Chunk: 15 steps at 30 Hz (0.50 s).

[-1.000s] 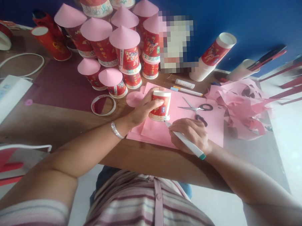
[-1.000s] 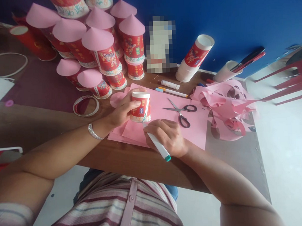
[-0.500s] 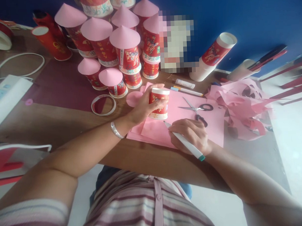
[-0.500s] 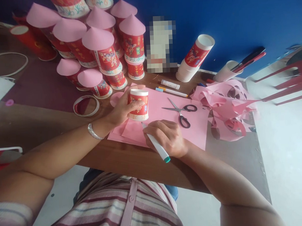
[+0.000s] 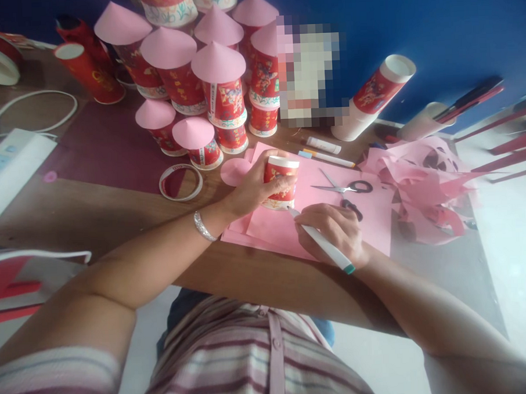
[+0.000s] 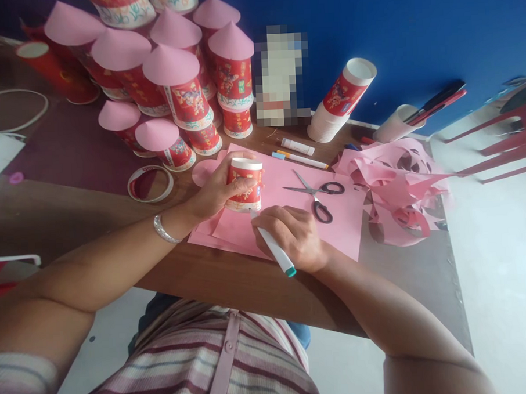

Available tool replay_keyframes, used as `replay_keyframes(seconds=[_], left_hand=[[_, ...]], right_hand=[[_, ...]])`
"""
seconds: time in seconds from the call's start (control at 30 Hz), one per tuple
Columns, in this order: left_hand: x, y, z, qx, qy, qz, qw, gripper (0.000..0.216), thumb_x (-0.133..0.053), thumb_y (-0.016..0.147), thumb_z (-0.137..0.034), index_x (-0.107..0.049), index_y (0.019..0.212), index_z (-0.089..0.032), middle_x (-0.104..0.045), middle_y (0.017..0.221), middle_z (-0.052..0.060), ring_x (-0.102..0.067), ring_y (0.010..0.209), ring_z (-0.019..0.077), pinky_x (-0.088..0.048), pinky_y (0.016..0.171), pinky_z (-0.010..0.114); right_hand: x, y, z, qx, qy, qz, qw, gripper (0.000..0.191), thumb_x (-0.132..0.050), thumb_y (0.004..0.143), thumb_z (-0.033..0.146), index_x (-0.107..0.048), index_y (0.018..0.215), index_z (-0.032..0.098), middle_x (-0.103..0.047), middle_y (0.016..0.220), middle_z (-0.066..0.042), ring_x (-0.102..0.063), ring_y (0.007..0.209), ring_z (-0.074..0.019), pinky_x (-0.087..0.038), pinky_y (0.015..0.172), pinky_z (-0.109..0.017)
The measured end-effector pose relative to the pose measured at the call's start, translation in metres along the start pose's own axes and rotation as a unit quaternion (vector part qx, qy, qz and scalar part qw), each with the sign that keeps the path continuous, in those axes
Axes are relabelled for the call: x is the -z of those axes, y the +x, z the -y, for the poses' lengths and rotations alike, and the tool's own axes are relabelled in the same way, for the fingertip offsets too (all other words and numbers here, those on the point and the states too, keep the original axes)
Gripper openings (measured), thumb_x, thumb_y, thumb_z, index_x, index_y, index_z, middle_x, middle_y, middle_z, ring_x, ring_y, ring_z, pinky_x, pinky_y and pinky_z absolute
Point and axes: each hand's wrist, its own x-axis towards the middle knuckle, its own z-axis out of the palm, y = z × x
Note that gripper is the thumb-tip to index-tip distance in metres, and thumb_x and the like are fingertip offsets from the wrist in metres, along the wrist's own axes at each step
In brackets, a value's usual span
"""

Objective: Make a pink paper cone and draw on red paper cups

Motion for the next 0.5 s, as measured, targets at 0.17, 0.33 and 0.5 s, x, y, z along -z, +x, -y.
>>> replay_keyframes(seconds=[0.17, 0.33, 0.5], left_hand=[[-0.0013, -0.0007, -0.0019, -0.001, 0.018, -0.008, 1.000, 0.051, -0.079, 0.082, -0.039, -0.051, 0.120, -0.020, -0.062, 0.115, 0.007, -0.064, 0.106, 0.0229, -0.055, 0.093, 0.045], [-0.0019, -0.0010, -0.0022, 0.001, 0.019, -0.010, 1.000, 0.052, -0.079, 0.080, -0.039, -0.052, 0.121, -0.019, -0.063, 0.118, 0.009, -0.065, 0.109, 0.0248, -0.054, 0.094, 0.046], [-0.0020, -0.0008, -0.0023, 0.003, 0.017, -0.011, 1.000, 0.051, -0.080, 0.079, -0.037, -0.052, 0.118, -0.021, -0.062, 0.116, 0.007, -0.063, 0.106, 0.0224, -0.054, 0.092, 0.043]], right_hand=[[-0.0002, 0.0006, -0.0010, -0.007, -0.015, 0.001, 1.000, 0.021, -0.063, 0.091, 0.008, -0.060, 0.107, 0.021, -0.071, 0.081, 0.000, -0.068, 0.064, -0.0122, -0.056, 0.056, -0.024], [-0.0005, 0.0007, -0.0018, -0.003, -0.025, 0.009, 1.000, 0.018, -0.062, 0.094, 0.009, -0.058, 0.107, 0.021, -0.071, 0.082, 0.000, -0.068, 0.066, -0.0118, -0.056, 0.058, -0.024], [-0.0008, -0.0002, -0.0014, -0.004, -0.021, 0.016, 1.000, 0.018, -0.062, 0.094, 0.009, -0.058, 0.107, 0.021, -0.071, 0.083, 0.001, -0.068, 0.067, -0.0123, -0.055, 0.059, -0.024]])
